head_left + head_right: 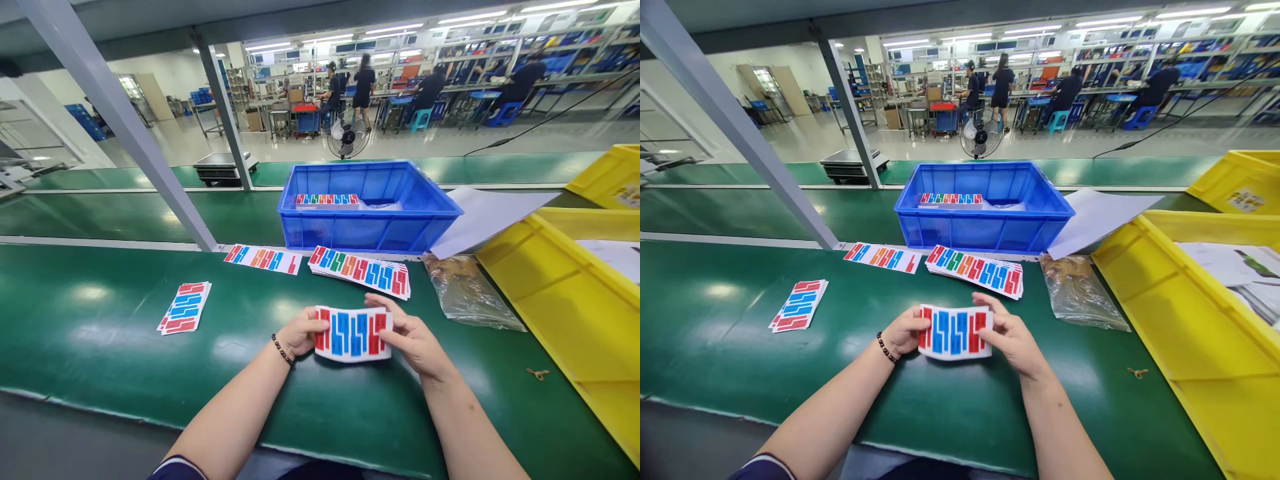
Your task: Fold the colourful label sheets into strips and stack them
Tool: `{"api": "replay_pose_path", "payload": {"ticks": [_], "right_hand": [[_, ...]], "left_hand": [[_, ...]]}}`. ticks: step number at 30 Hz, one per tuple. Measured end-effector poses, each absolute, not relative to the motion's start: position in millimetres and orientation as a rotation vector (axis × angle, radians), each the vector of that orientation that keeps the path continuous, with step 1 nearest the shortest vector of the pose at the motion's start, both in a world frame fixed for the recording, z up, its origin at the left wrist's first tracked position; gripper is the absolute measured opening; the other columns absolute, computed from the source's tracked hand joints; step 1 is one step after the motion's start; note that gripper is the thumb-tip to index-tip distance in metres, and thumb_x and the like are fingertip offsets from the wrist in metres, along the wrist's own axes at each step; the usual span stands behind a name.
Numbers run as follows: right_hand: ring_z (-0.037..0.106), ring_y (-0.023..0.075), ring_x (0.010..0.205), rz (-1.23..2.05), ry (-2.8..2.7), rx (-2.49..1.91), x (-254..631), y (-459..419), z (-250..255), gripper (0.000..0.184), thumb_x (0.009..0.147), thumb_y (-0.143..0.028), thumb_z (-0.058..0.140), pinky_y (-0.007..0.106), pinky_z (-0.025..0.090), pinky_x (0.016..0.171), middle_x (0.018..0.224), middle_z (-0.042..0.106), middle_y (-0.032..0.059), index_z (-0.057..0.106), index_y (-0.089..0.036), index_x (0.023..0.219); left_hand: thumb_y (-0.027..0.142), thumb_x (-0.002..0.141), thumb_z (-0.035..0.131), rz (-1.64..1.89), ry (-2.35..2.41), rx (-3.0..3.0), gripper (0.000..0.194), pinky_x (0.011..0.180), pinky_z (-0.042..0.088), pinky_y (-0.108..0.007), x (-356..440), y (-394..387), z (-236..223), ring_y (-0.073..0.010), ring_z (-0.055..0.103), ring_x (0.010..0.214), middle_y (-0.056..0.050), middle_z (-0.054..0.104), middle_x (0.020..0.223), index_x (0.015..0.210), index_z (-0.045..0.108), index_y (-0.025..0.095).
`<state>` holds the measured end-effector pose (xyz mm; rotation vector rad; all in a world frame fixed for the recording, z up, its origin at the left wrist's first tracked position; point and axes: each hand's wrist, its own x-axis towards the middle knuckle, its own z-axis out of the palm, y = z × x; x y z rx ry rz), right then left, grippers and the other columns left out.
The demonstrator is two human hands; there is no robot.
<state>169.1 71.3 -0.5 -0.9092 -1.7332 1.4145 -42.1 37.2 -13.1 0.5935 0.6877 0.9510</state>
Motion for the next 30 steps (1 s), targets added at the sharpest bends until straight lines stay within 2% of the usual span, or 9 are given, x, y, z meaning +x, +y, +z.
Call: {"api": "replay_pose_path", "payload": {"ticks": [5,8,13,16,19,21,25,28,30], "right_hand": [[0.044,0.0292,0.112,0.59,-1.738,-1.248,153,71,-13,0.027,0.067,-0.023,0.057,0.048,0.033,0.095,0.121,0.055,0.0073,0.047,-0.022,0.043],[0.042,0.0311,0.112,0.422,-1.677,-1.274,148,69,-16,0.032,0.065,-0.021,0.058,0.052,0.031,0.095,0.119,0.056,0.0081,0.04,-0.022,0.039],[0.046,0.031,0.114,1.288,-1.653,-1.057,165,70,-5,0.02,0.063,-0.04,0.067,0.045,0.037,0.092,0.121,0.055,0.0102,0.069,-0.02,0.061],[0.052,0.0311,0.107,1.86,-1.641,-0.667,170,66,0,0.035,0.052,-0.052,0.074,0.044,0.039,0.09,0.116,0.058,0.0113,0.072,-0.019,0.063],[0.057,0.0296,0.1,2.036,-1.638,-0.51,166,63,0,0.037,0.047,-0.054,0.076,0.044,0.039,0.09,0.111,0.06,0.0103,0.071,-0.019,0.057],[0.053,0.0296,0.106,1.859,-1.655,-0.659,163,65,-1,0.032,0.055,-0.051,0.073,0.044,0.038,0.091,0.116,0.058,0.0103,0.072,-0.019,0.063],[0.041,0.0295,0.117,0.954,-1.706,-1.179,155,69,-9,0.014,0.068,-0.032,0.062,0.046,0.033,0.096,0.125,0.051,0.0083,0.065,-0.021,0.059],[0.039,0.0312,0.116,0.409,-1.707,-1.27,146,67,-17,0.027,0.067,-0.021,0.058,0.052,0.03,0.096,0.125,0.051,0.007,0.046,-0.022,0.042],[0.037,0.032,0.117,0.314,-1.689,-1.272,145,67,-18,0.03,0.067,-0.019,0.057,0.053,0.028,0.097,0.125,0.051,0.0068,0.042,-0.022,0.041]], "left_hand": [[0.025,0.05,0.08,1.14,0.824,0.564,0.041,0.074,0.047,-0.029,-25,39,-15,-0.0142,0.062,0.07,-0.002,0.067,0.076,0.084,0.06,0.015],[0.031,0.053,0.079,1.112,0.884,0.651,0.045,0.08,0.045,-0.035,-17,37,-16,-0.0188,0.063,0.077,-0.006,0.069,0.08,0.09,0.062,0.011],[0.037,0.049,0.079,0.975,0.739,0.612,0.043,0.079,0.045,-0.042,-30,32,-15,-0.0252,0.065,0.073,-0.01,0.069,0.071,0.079,0.066,0.009],[0.034,0.042,0.082,0.787,0.586,0.618,0.04,0.07,0.047,-0.037,-40,27,-18,-0.022,0.064,0.061,-0.01,0.068,0.062,0.068,0.067,0.008],[0.031,0.04,0.083,0.705,0.544,0.625,0.037,0.067,0.047,-0.035,-45,26,-22,-0.02,0.062,0.055,-0.01,0.067,0.06,0.062,0.066,0.007],[0.033,0.043,0.082,0.782,0.589,0.62,0.039,0.07,0.047,-0.036,-45,30,-21,-0.0222,0.064,0.062,-0.011,0.068,0.066,0.069,0.067,0.007],[0.032,0.053,0.077,1.027,0.754,0.619,0.039,0.073,0.047,-0.032,-36,38,-16,-0.0189,0.064,0.069,-0.008,0.068,0.073,0.082,0.065,0.01],[0.032,0.055,0.077,1.137,0.836,0.681,0.044,0.074,0.046,-0.03,-24,38,-17,-0.0168,0.062,0.073,-0.006,0.068,0.08,0.091,0.063,0.012],[0.036,0.057,0.075,1.169,0.888,0.742,0.048,0.079,0.045,-0.032,-19,36,-19,-0.0187,0.062,0.08,-0.007,0.068,0.087,0.097,0.062,0.012]]}}
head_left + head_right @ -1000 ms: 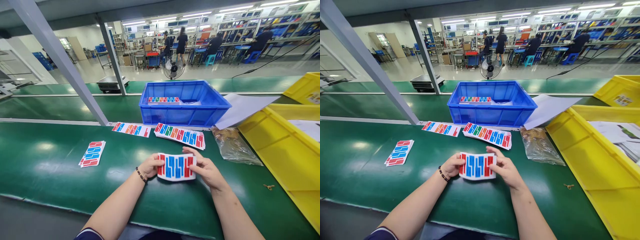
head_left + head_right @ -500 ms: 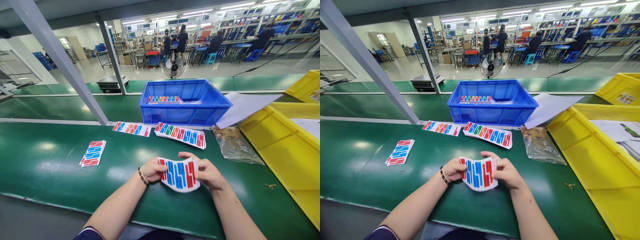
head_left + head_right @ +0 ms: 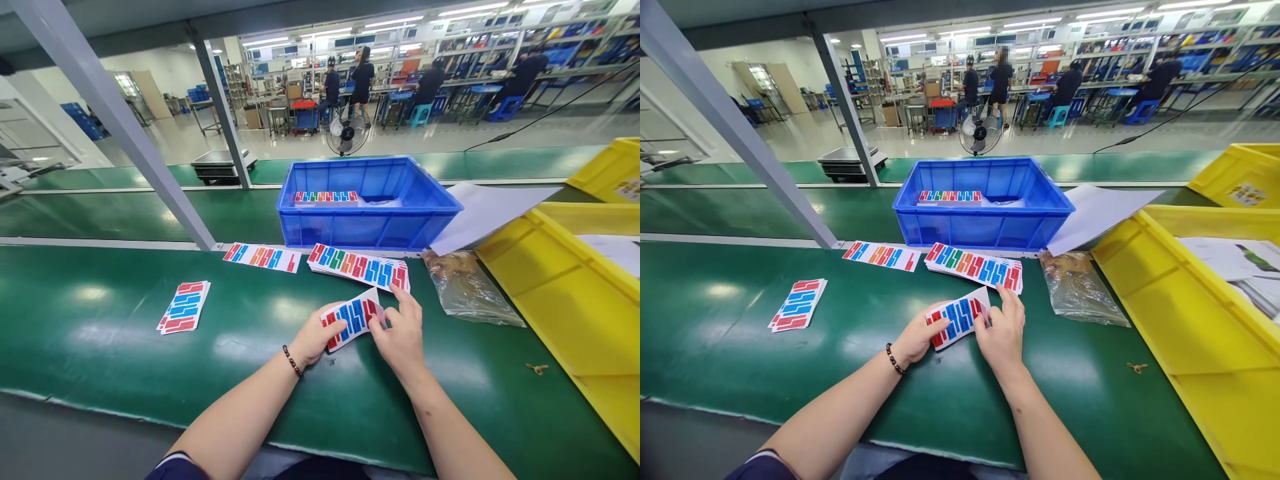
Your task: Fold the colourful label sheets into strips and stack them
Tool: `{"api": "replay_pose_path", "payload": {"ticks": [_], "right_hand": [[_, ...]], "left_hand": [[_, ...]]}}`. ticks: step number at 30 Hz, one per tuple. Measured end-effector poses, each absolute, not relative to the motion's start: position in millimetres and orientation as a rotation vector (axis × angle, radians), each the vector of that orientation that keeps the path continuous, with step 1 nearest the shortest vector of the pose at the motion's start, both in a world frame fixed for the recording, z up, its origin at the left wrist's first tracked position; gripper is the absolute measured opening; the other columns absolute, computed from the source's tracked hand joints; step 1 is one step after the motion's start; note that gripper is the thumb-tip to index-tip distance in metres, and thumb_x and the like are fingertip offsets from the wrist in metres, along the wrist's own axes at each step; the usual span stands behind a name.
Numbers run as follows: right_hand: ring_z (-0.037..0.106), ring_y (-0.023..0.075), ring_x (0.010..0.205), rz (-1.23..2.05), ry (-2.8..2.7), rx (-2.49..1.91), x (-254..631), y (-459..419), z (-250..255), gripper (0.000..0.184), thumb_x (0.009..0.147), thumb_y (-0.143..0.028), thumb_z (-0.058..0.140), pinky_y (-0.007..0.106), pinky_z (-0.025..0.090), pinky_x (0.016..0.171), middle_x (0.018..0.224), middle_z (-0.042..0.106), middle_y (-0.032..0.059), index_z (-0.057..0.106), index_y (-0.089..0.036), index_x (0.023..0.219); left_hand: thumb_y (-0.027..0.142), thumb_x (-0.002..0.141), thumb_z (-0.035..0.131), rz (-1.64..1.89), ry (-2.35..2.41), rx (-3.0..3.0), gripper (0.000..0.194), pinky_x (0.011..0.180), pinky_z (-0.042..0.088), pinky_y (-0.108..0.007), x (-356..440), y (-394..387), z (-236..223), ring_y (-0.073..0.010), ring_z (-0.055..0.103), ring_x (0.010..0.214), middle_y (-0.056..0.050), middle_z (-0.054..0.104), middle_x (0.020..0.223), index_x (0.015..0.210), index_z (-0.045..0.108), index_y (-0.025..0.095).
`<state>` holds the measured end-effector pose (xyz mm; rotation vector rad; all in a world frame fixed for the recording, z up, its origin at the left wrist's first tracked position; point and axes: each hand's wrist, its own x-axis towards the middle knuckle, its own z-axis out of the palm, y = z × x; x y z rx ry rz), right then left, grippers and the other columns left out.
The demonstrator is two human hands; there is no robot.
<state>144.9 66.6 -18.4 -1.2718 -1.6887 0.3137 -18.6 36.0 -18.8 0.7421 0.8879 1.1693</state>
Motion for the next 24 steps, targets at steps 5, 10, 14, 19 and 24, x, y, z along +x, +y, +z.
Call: {"api": "replay_pose_path", "payload": {"ticks": [5,10,14,19,24], "right_hand": [[0.046,0.0308,0.113,1.175,-1.652,-1.101,162,70,-5,0.013,0.064,-0.033,0.066,0.044,0.04,0.09,0.124,0.053,0.0094,0.068,-0.02,0.067],[0.058,0.0292,0.095,1.734,-1.575,-0.848,171,71,3,0.032,0.055,-0.042,0.074,0.041,0.047,0.079,0.106,0.063,0.01,0.071,-0.018,0.076],[0.059,0.0205,0.073,1.301,-1.563,-1.11,164,74,-5,0.016,0.063,-0.033,0.069,0.036,0.046,0.074,0.073,0.065,0.003,0.061,-0.019,0.067],[0.059,0.016,0.065,1.213,-1.516,-1.129,159,79,-16,0.03,0.065,-0.029,0.064,0.032,0.047,0.068,0.068,0.064,-0.002,0.05,-0.023,0.091],[0.062,0.0187,0.072,1.313,-1.792,-1.134,161,83,-16,0.027,0.063,-0.027,0.064,0.032,0.048,0.07,0.078,0.068,0.0028,0.063,-0.019,0.089]], "left_hand": [[0.041,0.052,0.077,1.0,0.803,0.68,0.048,0.075,0.047,-0.038,-32,32,-19,-0.023,0.064,0.071,-0.012,0.069,0.076,0.085,0.067,0.008],[0.043,0.049,0.078,0.849,0.702,0.794,0.048,0.069,0.048,-0.035,-48,33,-11,-0.0218,0.064,0.065,-0.013,0.069,0.07,0.079,0.069,0.006],[0.038,0.066,0.067,0.974,0.958,1.156,0.038,0.083,0.044,-0.032,-52,41,-2,-0.0212,0.062,0.087,-0.01,0.069,0.094,0.094,0.068,0.012],[0.032,0.074,0.058,0.91,1.135,1.421,0.03,0.087,0.043,-0.03,-60,46,-8,-0.0203,0.06,0.093,-0.009,0.068,0.101,0.096,0.068,0.014],[0.031,0.075,0.056,0.909,1.165,1.474,0.028,0.084,0.043,-0.03,-64,46,-21,-0.0199,0.061,0.089,-0.007,0.069,0.096,0.093,0.068,0.014]]}}
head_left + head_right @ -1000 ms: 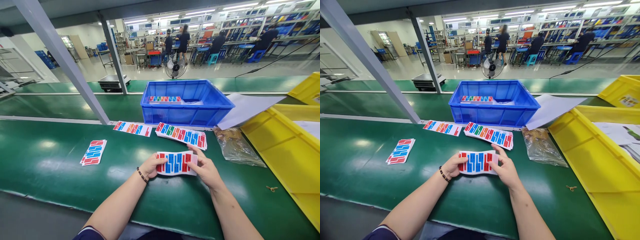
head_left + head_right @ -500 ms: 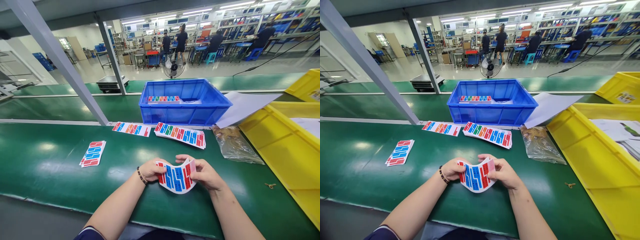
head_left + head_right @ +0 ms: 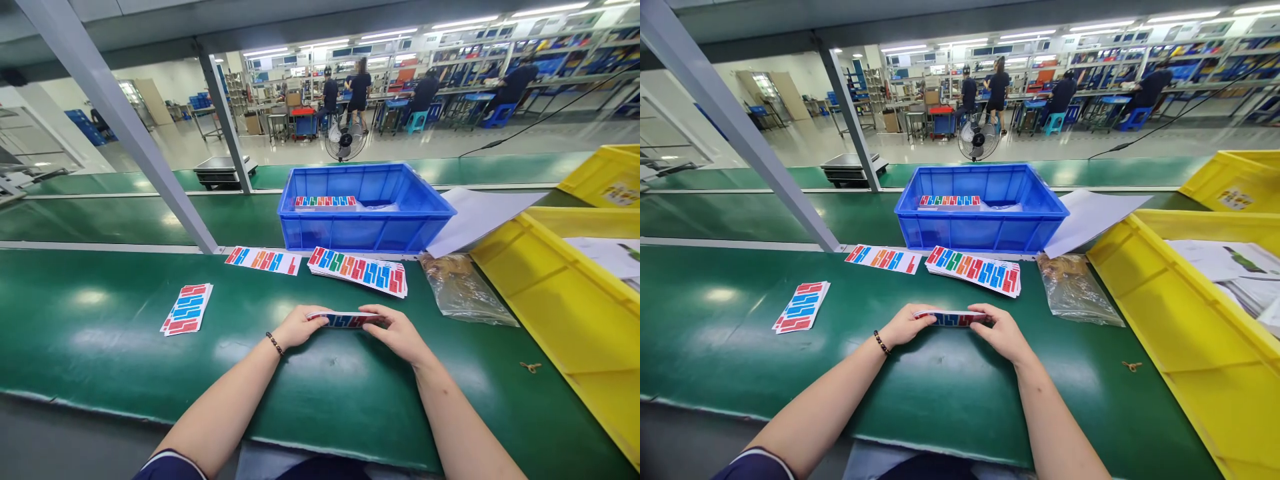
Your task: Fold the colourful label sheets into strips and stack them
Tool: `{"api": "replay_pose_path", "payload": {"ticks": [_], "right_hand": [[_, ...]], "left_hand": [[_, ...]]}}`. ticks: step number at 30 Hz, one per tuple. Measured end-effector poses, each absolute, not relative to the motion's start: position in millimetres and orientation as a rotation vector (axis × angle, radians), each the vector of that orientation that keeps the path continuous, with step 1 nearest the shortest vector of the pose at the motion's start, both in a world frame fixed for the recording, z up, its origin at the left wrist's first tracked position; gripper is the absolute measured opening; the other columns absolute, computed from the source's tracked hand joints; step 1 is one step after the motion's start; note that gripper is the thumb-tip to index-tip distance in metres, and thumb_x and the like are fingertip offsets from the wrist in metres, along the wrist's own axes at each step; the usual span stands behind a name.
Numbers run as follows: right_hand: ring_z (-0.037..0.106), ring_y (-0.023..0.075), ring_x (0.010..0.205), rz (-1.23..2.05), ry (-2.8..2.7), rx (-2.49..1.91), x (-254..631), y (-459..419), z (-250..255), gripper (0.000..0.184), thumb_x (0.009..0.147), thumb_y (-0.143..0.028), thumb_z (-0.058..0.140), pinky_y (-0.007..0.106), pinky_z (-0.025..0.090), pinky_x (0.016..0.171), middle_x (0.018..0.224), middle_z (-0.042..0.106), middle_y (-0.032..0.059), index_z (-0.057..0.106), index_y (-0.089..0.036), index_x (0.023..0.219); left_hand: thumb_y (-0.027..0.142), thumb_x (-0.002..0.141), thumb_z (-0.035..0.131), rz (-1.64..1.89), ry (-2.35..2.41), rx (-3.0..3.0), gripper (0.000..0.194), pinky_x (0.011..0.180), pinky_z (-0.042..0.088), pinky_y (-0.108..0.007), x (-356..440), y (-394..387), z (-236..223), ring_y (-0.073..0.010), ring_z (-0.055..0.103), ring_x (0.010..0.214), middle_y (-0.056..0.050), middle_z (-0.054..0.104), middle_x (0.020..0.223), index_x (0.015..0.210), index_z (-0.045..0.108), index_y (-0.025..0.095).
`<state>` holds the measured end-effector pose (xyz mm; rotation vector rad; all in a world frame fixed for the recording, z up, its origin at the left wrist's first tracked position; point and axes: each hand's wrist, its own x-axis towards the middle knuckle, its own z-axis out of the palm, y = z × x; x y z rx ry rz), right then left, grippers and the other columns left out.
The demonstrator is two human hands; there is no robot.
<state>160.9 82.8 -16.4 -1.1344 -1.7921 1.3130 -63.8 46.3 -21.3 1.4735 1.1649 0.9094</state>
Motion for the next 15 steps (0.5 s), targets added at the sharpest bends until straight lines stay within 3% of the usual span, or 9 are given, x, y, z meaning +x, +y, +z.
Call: {"api": "replay_pose_path", "payload": {"ticks": [2,7,12,15], "right_hand": [[0.062,0.0196,0.072,1.325,-1.861,-1.125,161,83,-15,0.016,0.065,-0.028,0.062,0.031,0.048,0.069,0.078,0.068,0.0043,0.067,-0.018,0.076],[0.061,0.019,0.063,1.351,-1.763,-1.164,159,80,-14,0.015,0.065,-0.031,0.065,0.03,0.047,0.063,0.064,0.068,0.0033,0.07,-0.018,0.061],[0.064,0.0207,0.061,1.506,-1.093,-1.139,146,77,-12,0.021,0.046,-0.029,0.079,0.034,0.051,0.065,0.064,0.072,0.0025,0.072,-0.019,0.064],[0.065,0.0215,0.062,1.528,-0.898,-1.078,129,70,-11,0.026,0.044,-0.032,0.079,0.037,0.052,0.066,0.066,0.073,0.0015,0.072,-0.021,0.066]], "left_hand": [[0.032,0.073,0.058,0.917,1.151,1.456,0.027,0.084,0.043,-0.029,-64,48,-24,-0.0198,0.06,0.088,-0.007,0.07,0.094,0.091,0.068,0.014],[0.037,0.061,0.07,0.965,1.078,1.117,0.028,0.073,0.045,-0.028,-66,51,-24,-0.0168,0.061,0.069,-0.004,0.069,0.072,0.075,0.068,0.012],[0.036,0.052,0.077,1.217,0.865,0.539,0.036,0.069,0.048,-0.03,-54,48,-9,-0.0146,0.061,0.063,-0.002,0.067,0.066,0.076,0.064,0.013],[0.035,0.052,0.077,1.378,0.732,0.329,0.036,0.073,0.048,-0.032,-28,48,-2,-0.0153,0.063,0.066,-0.002,0.067,0.068,0.078,0.063,0.014]]}}
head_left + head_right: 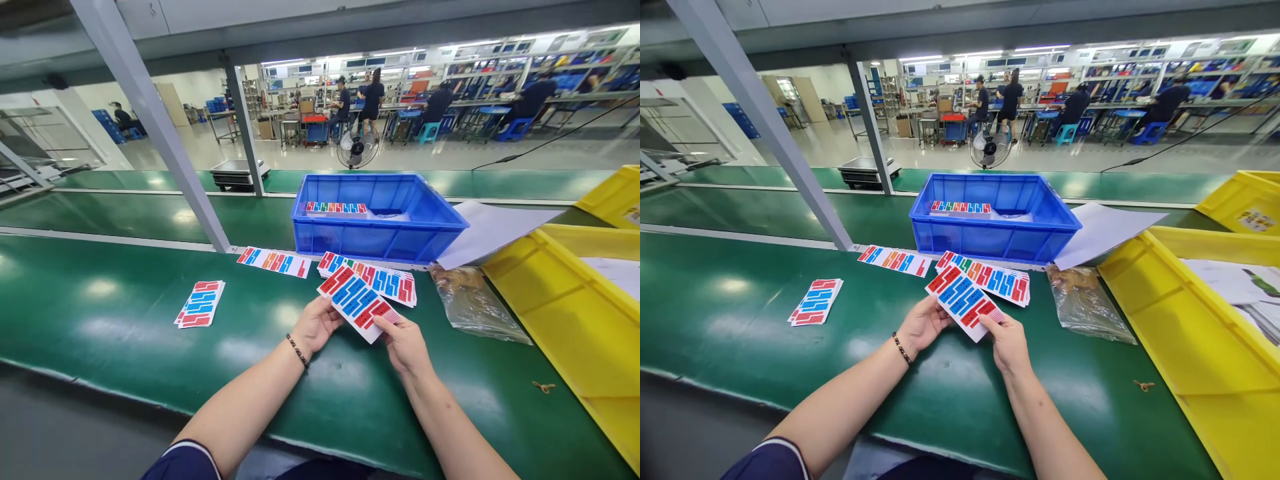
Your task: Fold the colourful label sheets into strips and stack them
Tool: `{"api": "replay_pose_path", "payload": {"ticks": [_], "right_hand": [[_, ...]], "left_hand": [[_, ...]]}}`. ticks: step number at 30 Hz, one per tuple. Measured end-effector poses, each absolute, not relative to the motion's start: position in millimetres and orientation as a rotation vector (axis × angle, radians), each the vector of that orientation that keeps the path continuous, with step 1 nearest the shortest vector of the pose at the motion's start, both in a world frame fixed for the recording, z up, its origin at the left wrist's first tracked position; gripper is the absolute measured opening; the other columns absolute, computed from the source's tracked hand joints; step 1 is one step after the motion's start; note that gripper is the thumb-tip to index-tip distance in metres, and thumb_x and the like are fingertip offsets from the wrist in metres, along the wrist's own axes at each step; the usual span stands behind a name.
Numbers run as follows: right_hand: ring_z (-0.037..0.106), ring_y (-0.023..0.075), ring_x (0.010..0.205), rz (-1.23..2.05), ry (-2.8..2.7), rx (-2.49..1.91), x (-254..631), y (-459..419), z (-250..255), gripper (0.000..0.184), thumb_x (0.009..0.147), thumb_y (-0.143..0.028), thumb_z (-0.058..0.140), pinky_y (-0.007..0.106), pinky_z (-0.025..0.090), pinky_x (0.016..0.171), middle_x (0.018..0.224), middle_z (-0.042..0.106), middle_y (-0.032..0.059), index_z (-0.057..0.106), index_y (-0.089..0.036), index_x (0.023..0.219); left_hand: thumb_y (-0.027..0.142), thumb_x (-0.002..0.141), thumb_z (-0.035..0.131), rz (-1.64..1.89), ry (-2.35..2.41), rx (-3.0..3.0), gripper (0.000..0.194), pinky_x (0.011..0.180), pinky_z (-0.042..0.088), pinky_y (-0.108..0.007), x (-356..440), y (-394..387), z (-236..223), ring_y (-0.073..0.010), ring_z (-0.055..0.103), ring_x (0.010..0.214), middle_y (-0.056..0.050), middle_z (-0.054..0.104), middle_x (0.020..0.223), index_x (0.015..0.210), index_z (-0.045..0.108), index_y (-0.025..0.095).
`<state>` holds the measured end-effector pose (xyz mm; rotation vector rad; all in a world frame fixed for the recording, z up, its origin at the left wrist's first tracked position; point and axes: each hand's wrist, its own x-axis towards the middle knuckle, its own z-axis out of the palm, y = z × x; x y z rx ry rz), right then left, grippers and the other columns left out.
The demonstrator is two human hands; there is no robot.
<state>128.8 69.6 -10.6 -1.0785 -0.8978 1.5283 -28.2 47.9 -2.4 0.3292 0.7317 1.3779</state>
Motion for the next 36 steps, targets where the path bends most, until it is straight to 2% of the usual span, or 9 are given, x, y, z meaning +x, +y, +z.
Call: {"api": "replay_pose_path", "payload": {"ticks": [5,10,12,14,18,24,31,36], "right_hand": [[0.065,0.0214,0.059,1.624,-0.722,-1.037,112,52,-11,0.027,0.044,-0.029,0.08,0.037,0.053,0.061,0.065,0.072,0.0026,0.071,-0.018,0.066],[0.065,0.0206,0.066,1.911,-1.168,-0.995,134,58,4,0.029,0.05,-0.029,0.08,0.035,0.051,0.068,0.071,0.072,0.0047,0.07,-0.016,0.074],[0.064,0.0188,0.072,1.837,-1.292,-0.932,144,67,16,0.032,0.054,-0.033,0.078,0.034,0.049,0.074,0.078,0.071,0.004,0.069,-0.018,0.081],[0.062,0.0167,0.072,1.692,-1.347,-0.912,149,76,25,0.031,0.058,-0.038,0.075,0.031,0.048,0.073,0.079,0.07,0.0024,0.069,-0.02,0.083],[0.056,0.015,0.061,1.519,-1.489,-0.935,149,81,23,0.027,0.066,-0.044,0.068,0.028,0.046,0.061,0.064,0.065,0.0023,0.069,-0.018,0.069],[0.054,0.0157,0.059,1.289,-1.435,-0.889,145,73,-6,0.021,0.071,-0.038,0.064,0.027,0.044,0.056,0.064,0.062,0.003,0.067,-0.019,0.063],[0.052,0.0148,0.058,1.211,-1.573,-0.826,143,67,3,0.019,0.076,-0.034,0.059,0.026,0.042,0.052,0.065,0.059,0.0028,0.064,-0.019,0.065],[0.049,0.014,0.054,1.082,-1.62,-0.883,143,62,6,0.024,0.078,-0.031,0.056,0.026,0.041,0.051,0.06,0.054,0.0015,0.058,-0.019,0.057]], "left_hand": [[0.034,0.05,0.078,1.659,0.8,0.219,0.036,0.076,0.048,-0.034,8,53,1,-0.0176,0.064,0.069,-0.004,0.069,0.072,0.075,0.063,0.013],[0.043,0.048,0.077,1.494,1.009,0.572,0.041,0.068,0.049,-0.033,-2,40,9,-0.0191,0.063,0.064,-0.007,0.069,0.069,0.071,0.066,0.009],[0.047,0.052,0.074,1.356,1.044,0.747,0.044,0.067,0.049,-0.033,-7,30,9,-0.019,0.063,0.063,-0.008,0.069,0.068,0.073,0.068,0.008],[0.051,0.055,0.07,1.237,1.059,0.862,0.047,0.067,0.05,-0.033,-9,23,6,-0.0189,0.063,0.063,-0.008,0.069,0.068,0.075,0.068,0.008],[0.053,0.063,0.063,1.124,1.1,1.018,0.047,0.066,0.05,-0.031,-9,17,-7,-0.0197,0.063,0.066,-0.009,0.069,0.073,0.077,0.068,0.008],[0.041,0.076,0.05,1.018,1.228,1.35,0.036,0.063,0.048,-0.027,-14,18,-13,-0.0195,0.062,0.066,-0.008,0.069,0.071,0.076,0.067,0.009],[0.035,0.076,0.046,0.899,1.343,1.514,0.032,0.054,0.041,-0.021,-14,14,-8,-0.0141,0.056,0.056,-0.003,0.065,0.061,0.063,0.063,0.012],[0.034,0.077,0.045,0.841,1.34,1.535,0.032,0.052,0.039,-0.02,-12,12,-6,-0.0134,0.054,0.055,-0.003,0.064,0.059,0.06,0.062,0.013]]}}
